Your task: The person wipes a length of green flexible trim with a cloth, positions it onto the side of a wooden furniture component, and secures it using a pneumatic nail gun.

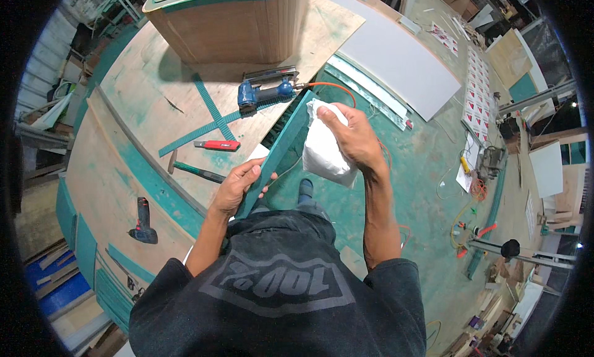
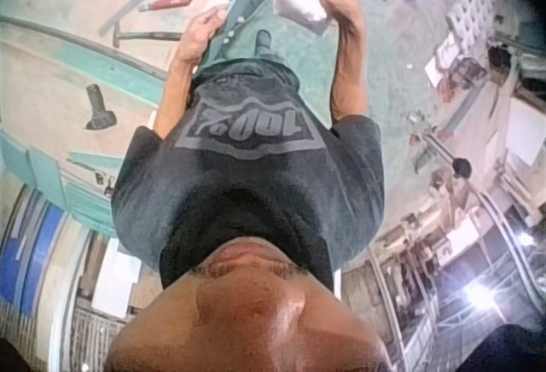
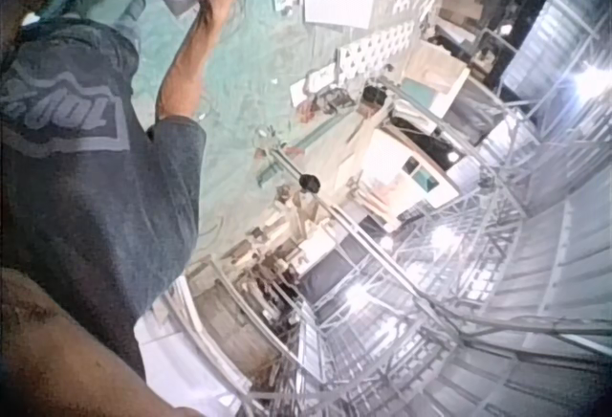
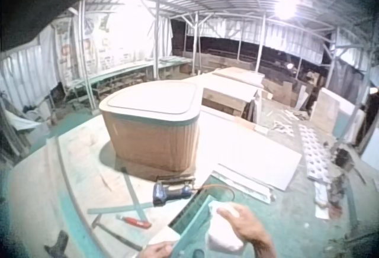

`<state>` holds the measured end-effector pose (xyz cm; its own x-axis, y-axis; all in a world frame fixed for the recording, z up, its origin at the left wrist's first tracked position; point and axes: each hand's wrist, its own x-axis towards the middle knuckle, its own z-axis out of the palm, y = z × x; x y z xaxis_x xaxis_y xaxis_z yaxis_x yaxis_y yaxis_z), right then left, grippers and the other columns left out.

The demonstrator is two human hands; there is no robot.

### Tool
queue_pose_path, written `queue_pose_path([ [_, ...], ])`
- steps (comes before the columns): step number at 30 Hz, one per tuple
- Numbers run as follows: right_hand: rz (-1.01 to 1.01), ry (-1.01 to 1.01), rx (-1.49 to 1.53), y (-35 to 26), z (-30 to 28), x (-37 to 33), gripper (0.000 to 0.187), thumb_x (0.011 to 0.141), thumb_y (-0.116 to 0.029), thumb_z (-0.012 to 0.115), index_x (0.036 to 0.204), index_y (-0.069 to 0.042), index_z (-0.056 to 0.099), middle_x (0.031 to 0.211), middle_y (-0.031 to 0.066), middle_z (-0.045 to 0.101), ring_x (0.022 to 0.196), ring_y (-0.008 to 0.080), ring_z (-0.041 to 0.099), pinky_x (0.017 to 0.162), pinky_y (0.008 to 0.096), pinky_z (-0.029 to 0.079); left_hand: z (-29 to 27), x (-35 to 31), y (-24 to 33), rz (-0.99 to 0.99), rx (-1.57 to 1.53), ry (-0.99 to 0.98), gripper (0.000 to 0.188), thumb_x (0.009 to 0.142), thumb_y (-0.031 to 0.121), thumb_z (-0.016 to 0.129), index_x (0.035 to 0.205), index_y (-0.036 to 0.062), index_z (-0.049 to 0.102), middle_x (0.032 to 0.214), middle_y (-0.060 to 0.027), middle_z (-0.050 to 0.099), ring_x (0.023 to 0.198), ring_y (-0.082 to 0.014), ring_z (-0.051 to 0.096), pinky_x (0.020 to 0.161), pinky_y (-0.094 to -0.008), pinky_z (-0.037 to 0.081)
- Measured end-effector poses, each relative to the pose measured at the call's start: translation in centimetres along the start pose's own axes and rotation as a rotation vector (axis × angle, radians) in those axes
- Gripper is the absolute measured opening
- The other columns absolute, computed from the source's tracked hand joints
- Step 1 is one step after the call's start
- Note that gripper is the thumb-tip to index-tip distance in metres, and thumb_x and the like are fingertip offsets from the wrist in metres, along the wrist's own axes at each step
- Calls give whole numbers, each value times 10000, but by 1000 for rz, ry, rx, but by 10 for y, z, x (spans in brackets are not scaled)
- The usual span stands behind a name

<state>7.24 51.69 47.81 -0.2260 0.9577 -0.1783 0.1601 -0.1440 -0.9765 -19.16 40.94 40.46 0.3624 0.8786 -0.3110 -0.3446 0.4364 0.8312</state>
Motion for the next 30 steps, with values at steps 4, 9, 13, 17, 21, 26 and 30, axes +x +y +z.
queue_pose_path([
  [4, 68, -39, -72, -7, -4, 1, 324, 1038, -284, 622, 1115, 20, 702, 890, -19, 681, 742, 40, 588, 661, 224, 476, -2, 1, 0, 0, -14, -13, 512, 1058, 340, 564, 1433, -8, 534, 1062, -59, 712, 778, -73, 605, 696, -215, 525],
  [9, 64, -39, -14, -7, -4, 1, 326, 1033, -292, 630, 1104, 16, 707, 868, -17, 683, 714, 40, 591, 627, 225, 471, -6, 4, -4, 1, -7, -33, 542, 1059, 367, 554, 1439, -19, 519, 1056, -59, 710, 782, -76, 611, 689, -216, 529],
  [13, 112, -46, -28, -14, 2, -2, 330, 1027, -301, 639, 1099, 14, 708, 845, -15, 684, 699, 43, 594, 612, 230, 469, -6, 5, -2, 5, 2, -50, 545, 1065, 370, 539, 1438, -26, 516, 1061, -66, 711, 778, -79, 612, 685, -217, 527],
  [17, 97, -30, -9, -2, 10, -4, 326, 1020, -304, 650, 1070, 12, 712, 826, -19, 678, 691, 43, 585, 601, 232, 460, -3, 8, 2, 9, -21, -58, 540, 1070, 371, 526, 1430, -31, 520, 1069, -74, 709, 782, -84, 613, 676, -228, 530],
  [21, 98, -65, 29, 3, 27, -13, 308, 1018, -283, 656, 1030, 19, 715, 801, -26, 677, 680, 36, 575, 583, 231, 450, -2, 11, 0, 23, -46, -49, 541, 1071, 381, 516, 1422, -30, 526, 1093, -81, 704, 783, -91, 615, 667, -233, 530],
  [26, 109, -119, 32, 12, 44, -25, 304, 1026, -275, 644, 1018, 20, 717, 799, -24, 679, 685, 37, 574, 588, 237, 454, 1, 12, -1, 28, -39, -34, 547, 1068, 393, 518, 1417, -29, 535, 1069, -64, 689, 767, -94, 608, 672, -231, 522],
  [30, 119, -140, 32, 14, 55, -34, 313, 1034, -272, 630, 993, 26, 716, 788, -21, 674, 691, 37, 567, 591, 241, 453, 5, 11, 1, 19, -52, 0, 546, 1072, 392, 511, 1420, -28, 536, 991, -38, 663, 746, -96, 602, 675, -232, 519],
])
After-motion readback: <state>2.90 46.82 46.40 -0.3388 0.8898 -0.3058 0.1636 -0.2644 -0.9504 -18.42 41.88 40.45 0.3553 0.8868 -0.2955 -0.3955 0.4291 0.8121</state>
